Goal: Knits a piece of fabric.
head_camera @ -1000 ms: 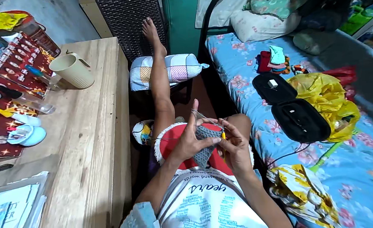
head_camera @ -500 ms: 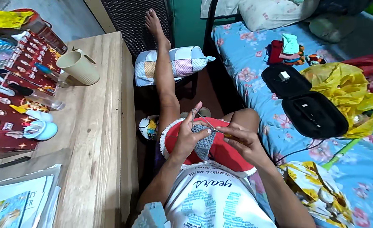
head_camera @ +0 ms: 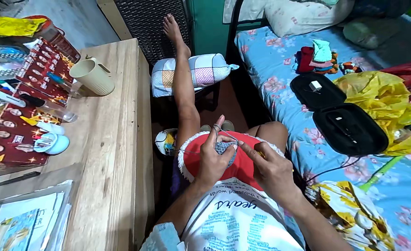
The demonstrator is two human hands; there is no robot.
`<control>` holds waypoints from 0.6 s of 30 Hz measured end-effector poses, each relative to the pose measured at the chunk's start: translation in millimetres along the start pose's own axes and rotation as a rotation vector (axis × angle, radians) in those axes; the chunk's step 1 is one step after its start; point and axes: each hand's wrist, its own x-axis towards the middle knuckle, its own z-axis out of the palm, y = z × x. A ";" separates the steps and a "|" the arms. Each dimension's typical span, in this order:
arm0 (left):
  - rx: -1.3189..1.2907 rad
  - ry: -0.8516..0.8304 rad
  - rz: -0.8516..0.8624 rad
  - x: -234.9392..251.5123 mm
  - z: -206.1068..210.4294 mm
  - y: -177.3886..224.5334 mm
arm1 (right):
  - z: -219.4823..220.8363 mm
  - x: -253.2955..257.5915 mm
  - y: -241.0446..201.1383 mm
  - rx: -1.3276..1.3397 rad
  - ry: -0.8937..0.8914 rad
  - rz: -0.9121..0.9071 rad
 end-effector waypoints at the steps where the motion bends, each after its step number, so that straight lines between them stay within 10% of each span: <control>1: 0.007 0.008 0.010 -0.6 1.2 -2.4 | 3.4 -2.2 -3.3 0.002 0.010 0.034; 5: 0.047 0.046 0.015 -3.5 6.6 -10.3 | 13.4 -4.1 -10.4 0.144 0.003 0.164; 11: -0.133 -0.008 0.005 -5.7 6.9 -12.5 | 22.1 6.4 -0.4 1.124 -0.067 0.535; 18: -0.015 -0.096 -0.050 6.7 -16.1 -8.4 | 8.3 1.1 9.7 0.110 0.033 0.001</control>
